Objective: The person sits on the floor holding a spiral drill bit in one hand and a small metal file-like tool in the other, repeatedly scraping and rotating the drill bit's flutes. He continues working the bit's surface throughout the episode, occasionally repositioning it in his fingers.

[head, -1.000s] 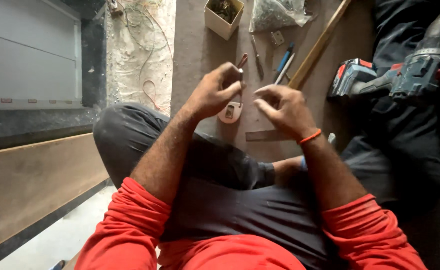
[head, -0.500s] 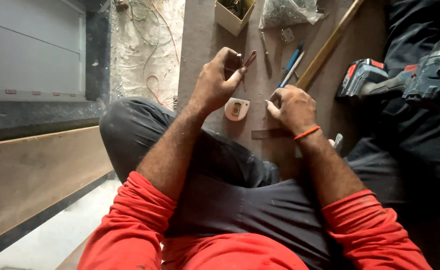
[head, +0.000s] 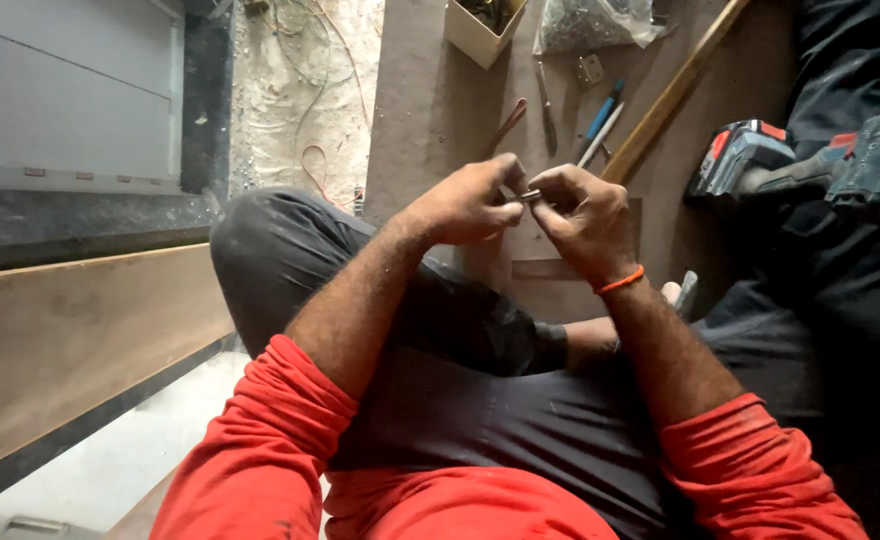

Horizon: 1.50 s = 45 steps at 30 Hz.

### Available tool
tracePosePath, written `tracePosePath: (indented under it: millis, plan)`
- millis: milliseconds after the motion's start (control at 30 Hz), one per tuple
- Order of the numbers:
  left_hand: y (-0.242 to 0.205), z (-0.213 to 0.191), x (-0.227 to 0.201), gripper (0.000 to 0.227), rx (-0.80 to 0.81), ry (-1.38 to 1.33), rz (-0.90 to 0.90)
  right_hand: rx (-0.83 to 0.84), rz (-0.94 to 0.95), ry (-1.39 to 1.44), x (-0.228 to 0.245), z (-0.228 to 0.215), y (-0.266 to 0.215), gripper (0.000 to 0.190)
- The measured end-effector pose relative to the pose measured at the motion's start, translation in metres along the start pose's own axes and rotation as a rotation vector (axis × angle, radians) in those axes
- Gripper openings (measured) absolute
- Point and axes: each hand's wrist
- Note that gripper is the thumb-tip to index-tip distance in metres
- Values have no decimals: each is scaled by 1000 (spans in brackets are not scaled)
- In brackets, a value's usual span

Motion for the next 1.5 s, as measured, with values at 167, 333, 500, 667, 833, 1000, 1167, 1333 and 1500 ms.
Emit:
tracePosePath:
  millis: [167,333,500,667,833,1000,1167,1333,1500]
  plan:
    - [-5,-4,-14,23,40,-3,27,4,-51,88,2,-2,-2,17]
    - [-4,-10,-20,21,23,-84,-11,92,-40,242,0,-10,2,21]
    - [1,-16,-15,25,60,-244,21,93,-52,252,-3,-18,3,22]
    - [-4,-33,-17,25,-92,-253,109,15,-146,381,1,-29,1,17]
    - [2,-52,19,26,-653,-363,176,-39,-59,653,-1,-37,1,8]
    - [5,-50,27,20,-713,-523,282,-143,-88,457,-16,-25,-1,10]
    - [7,-42,22,20,-567,-481,201,-127,-185,61,-17,-13,0,12]
    - [-4,-26,-1,18,-400,-23,92,4,-184,-89,-19,-8,-1,18]
    - [-1,-18,5,19,-273,118,120,-86,-164,-49,-11,-12,0,15]
Point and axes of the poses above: each hand's wrist, its own y-axis towards the middle knuckle, its own z-axis out of the palm, x = y × z, and after that the axes turned 10 degrees about -y, right-handed
